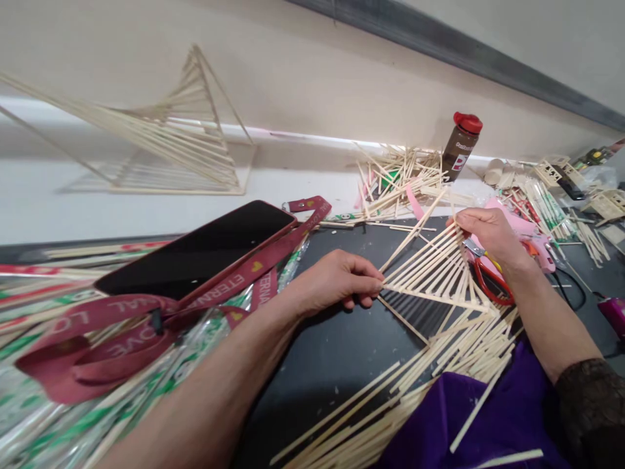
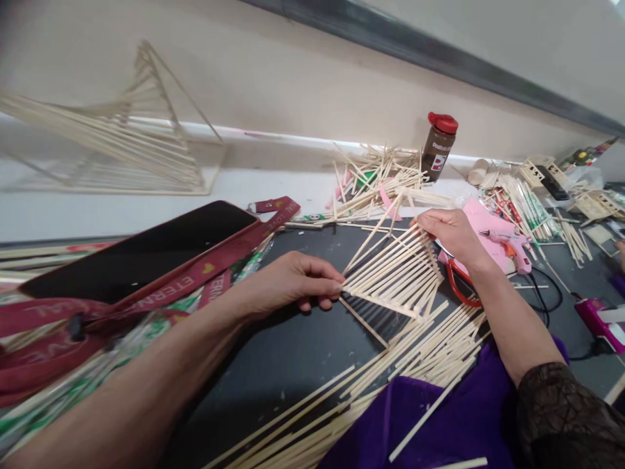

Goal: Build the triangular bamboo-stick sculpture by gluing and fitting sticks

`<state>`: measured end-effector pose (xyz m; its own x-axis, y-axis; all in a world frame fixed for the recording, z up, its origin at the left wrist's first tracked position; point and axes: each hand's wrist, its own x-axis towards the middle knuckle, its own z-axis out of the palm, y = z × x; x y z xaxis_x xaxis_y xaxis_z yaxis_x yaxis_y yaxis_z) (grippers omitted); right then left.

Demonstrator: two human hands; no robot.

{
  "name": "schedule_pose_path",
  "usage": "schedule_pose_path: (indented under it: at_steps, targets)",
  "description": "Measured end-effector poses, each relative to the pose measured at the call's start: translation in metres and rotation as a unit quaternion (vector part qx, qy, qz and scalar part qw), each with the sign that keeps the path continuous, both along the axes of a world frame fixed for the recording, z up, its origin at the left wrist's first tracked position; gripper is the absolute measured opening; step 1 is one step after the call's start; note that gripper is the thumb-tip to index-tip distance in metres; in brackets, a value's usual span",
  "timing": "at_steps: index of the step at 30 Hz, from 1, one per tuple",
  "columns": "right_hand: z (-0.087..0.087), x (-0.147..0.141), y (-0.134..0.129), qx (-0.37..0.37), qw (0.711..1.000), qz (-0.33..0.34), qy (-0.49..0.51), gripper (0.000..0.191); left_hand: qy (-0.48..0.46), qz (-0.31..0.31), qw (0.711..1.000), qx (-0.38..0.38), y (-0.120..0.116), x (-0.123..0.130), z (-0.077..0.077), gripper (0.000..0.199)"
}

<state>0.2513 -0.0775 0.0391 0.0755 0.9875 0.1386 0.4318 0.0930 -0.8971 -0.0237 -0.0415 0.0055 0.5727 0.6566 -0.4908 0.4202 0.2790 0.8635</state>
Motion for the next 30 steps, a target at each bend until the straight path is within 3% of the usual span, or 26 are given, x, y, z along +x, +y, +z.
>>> schedule_pose_path:
  at_steps: [10,15,19,24,28,30]
  targets:
    - [0.002,-0.004,0.001,-0.013,1.0,-0.011,0.012,0.024,-0.014,-0.003,1.0,0.003,0.002,-0.001,-0.006,0.02]
    - [-0.002,-0.001,0.003,-0.038,0.998,0.0,0.05,0.04,-0.006,0.002,1.0,0.006,0.001,0.0,-0.007,0.024]
    - [-0.001,0.003,0.005,-0.025,0.998,-0.028,0.053,0.048,-0.007,0.003,1.0,0.006,0.001,-0.001,-0.007,0.024]
    - [0.012,0.012,-0.004,0.024,0.997,-0.075,0.001,0.033,-0.002,-0.002,1.0,0.016,0.002,-0.001,-0.01,0.026]
    - [0.027,0.018,-0.028,0.089,0.989,-0.101,-0.053,0.017,0.005,0.006,1.0,0.031,0.003,-0.001,-0.013,0.027]
    - [0.035,0.018,-0.042,0.105,0.988,-0.099,-0.052,0.018,0.006,0.007,0.999,0.032,0.003,0.0,-0.014,0.027]
